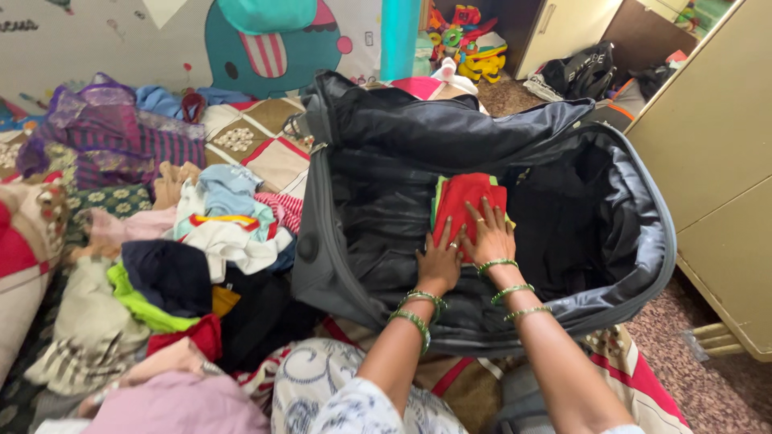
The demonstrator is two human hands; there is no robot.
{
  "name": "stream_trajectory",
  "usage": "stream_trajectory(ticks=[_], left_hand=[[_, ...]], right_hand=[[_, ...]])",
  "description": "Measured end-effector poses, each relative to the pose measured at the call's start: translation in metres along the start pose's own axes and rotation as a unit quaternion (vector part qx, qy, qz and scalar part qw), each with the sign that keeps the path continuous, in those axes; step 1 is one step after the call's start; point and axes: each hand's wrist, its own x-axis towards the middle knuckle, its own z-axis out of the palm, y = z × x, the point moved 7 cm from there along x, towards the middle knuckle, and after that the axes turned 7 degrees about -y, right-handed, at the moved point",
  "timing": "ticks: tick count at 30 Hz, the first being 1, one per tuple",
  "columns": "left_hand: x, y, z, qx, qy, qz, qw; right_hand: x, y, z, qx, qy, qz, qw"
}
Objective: The person sorts through a pile of laundry and places several items, including denim shorts, a white t-shirt, a green t-shirt, and a red shirt, into a black duffel bag.
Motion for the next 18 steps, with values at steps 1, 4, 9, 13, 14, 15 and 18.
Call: stream_trajectory(ticks=[1, 4, 9, 13, 14, 15, 18], left_hand=[[0.001, -0.001, 0.001, -0.009, -0.009, 0.0, 1.0], [0.005, -0.005, 0.005, -0.019, 0.006, 0.016, 1.0], [0.007, -0.034, -0.019, -0.337, 0.221, 0.039, 0.914], [0.03, -0.049, -0.008, -0.4, 0.133, -0.129, 0.897], [0.034, -0.045, -0.006, -0.395, 0.121, -0.13, 0.901], [0.04, -0.044, -0.007, -0.41, 0.124, -0.125, 0.895], [0.05, -0.05, -0.002, -0.438, 0.098, -0.131, 0.884]], right_hand=[[0.01, -0.006, -0.005, -0.018, -0.003, -0.004, 1.0], [0.032, -0.011, -0.011, -0.077, 0.035, -0.014, 0.996], [0.074, 0.003, 0.011, -0.041, 0.035, 0.063, 0.997], [0.075, 0.015, 0.023, -0.019, -0.012, 0.11, 0.994], [0.076, 0.018, 0.024, -0.015, -0.017, 0.115, 0.993], [0.079, 0.021, 0.023, -0.02, -0.011, 0.108, 0.994], [0.083, 0.029, 0.027, -0.009, 0.023, 0.077, 0.997]])
